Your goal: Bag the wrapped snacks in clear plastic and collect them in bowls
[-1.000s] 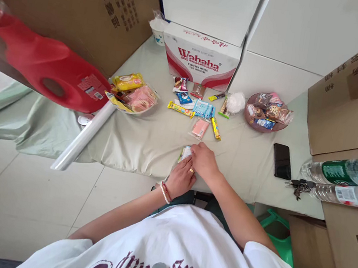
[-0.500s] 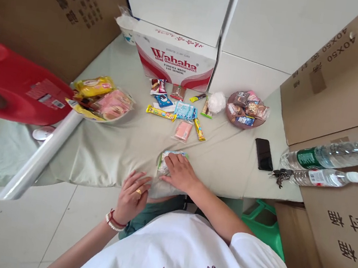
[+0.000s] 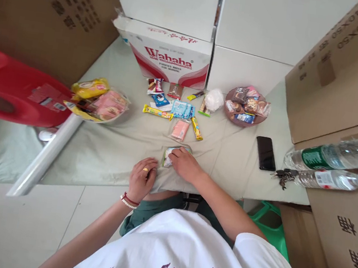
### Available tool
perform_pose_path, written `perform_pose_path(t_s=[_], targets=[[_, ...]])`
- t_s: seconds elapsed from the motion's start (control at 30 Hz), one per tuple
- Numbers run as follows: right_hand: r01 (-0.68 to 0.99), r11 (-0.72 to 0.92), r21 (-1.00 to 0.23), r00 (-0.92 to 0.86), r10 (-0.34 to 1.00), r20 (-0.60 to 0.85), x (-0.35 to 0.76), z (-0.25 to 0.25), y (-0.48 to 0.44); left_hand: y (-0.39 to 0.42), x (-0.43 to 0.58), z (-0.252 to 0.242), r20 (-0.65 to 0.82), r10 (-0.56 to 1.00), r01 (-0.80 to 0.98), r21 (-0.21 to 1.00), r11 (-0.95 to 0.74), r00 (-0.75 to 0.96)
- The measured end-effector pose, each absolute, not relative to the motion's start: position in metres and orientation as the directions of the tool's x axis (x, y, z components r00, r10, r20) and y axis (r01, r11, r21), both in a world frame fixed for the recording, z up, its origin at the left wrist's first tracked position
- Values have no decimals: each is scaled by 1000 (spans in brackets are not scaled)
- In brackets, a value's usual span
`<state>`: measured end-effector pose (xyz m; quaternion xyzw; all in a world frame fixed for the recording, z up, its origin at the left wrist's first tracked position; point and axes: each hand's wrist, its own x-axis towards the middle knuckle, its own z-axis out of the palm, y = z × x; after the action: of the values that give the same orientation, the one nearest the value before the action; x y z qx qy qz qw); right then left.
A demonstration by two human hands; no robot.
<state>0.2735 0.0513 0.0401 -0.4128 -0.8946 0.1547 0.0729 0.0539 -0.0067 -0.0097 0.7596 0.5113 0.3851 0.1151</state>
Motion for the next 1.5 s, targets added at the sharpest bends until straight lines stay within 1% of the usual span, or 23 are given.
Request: perform_pose_path(t_s=[0.1, 0.27, 0.33, 0.37, 0.43, 0.5, 0.53, 0.6, 0.67, 0.7, 0.77, 0.87, 0.93, 1.0, 1.03, 1.1, 1.13, 1.2, 1.27, 1.33, 1.37, 1.4, 1.5], targets=[[717, 623, -314, -651, 759, 19, 271, 43, 46, -4, 56, -5, 460, 884, 660, 639, -396, 85], [713, 647, -271, -678, 734, -34, 267, 49, 53, 1, 60, 1, 450, 893, 637, 684, -357, 17], [724, 634, -273, -667, 744, -42, 269, 51, 61, 1, 63, 5, 434, 901, 614, 712, -340, -4], [729, 617, -295, -655, 754, -42, 271, 52, 64, 1, 65, 9, 414, 910, 592, 740, -318, -29], [724, 557, -407, -617, 786, -23, 276, 55, 70, 0, 69, 17, 326, 940, 495, 837, -234, -105], [663, 457, -593, -561, 828, 10, 283, 57, 71, 0, 75, 24, 163, 974, 296, 949, -112, -155], [601, 393, -696, -536, 844, 15, 285, 57, 69, 0, 79, 27, 64, 989, 166, 985, -41, -137], [435, 248, -865, -516, 857, -14, 288, 55, 62, 1, 87, 31, -112, 993, -75, 991, 109, -38], [290, 112, -950, -508, 860, -54, 287, 51, 49, 3, 96, 32, -216, 976, -206, 954, 219, 40], [249, 70, -966, -494, 867, -65, 286, 47, 42, 4, 100, 31, -240, 969, -225, 943, 245, 49], [245, 57, -968, -446, 893, -61, 286, 41, 29, 4, 107, 30, -248, 967, -199, 946, 254, 57], [387, 169, -907, -426, 904, -14, 308, 42, 24, 2, 113, 28, -213, 967, -99, 969, 228, 142], [534, 264, -803, -392, 919, 42, 343, 56, 35, 0, 110, 25, -177, 974, -32, 982, 184, 143], [710, 309, -632, -282, 948, 147, 391, 81, 58, -1, 101, 20, -144, 987, 31, 989, 142, 78], [798, 296, -524, -205, 952, 226, 418, 95, 73, -1, 95, 16, -135, 990, 60, 989, 133, 41], [928, 216, -303, -101, 929, 356, 468, 120, 106, -1, 81, 7, -138, 990, 116, 983, 139, -18], [961, 175, -213, -82, 919, 386, 489, 128, 123, -1, 75, 2, -143, 989, 143, 979, 147, -38], [986, 140, -89, -102, 934, 343, 520, 133, 155, -3, 65, -7, -139, 988, 196, 969, 148, -62], [986, 162, -38, -151, 967, 208, 535, 125, 180, -6, 59, -14, -108, 992, 244, 962, 120, -61], [978, 206, -35, -203, 976, 82, 539, 111, 198, -9, 58, -18, -64, 997, 285, 956, 76, -51], [972, 231, -43, -228, 972, 59, 539, 104, 204, -11, 58, -19, -43, 998, 301, 952, 56, -48], [966, 254, -53, -250, 966, 70, 538, 97, 208, -12, 59, -20, -25, 999, 314, 949, 39, -48], [963, 258, -77, -238, 950, 203, 534, 85, 216, -14, 62, -17, 23, 998, 344, 939, -3, -54]])
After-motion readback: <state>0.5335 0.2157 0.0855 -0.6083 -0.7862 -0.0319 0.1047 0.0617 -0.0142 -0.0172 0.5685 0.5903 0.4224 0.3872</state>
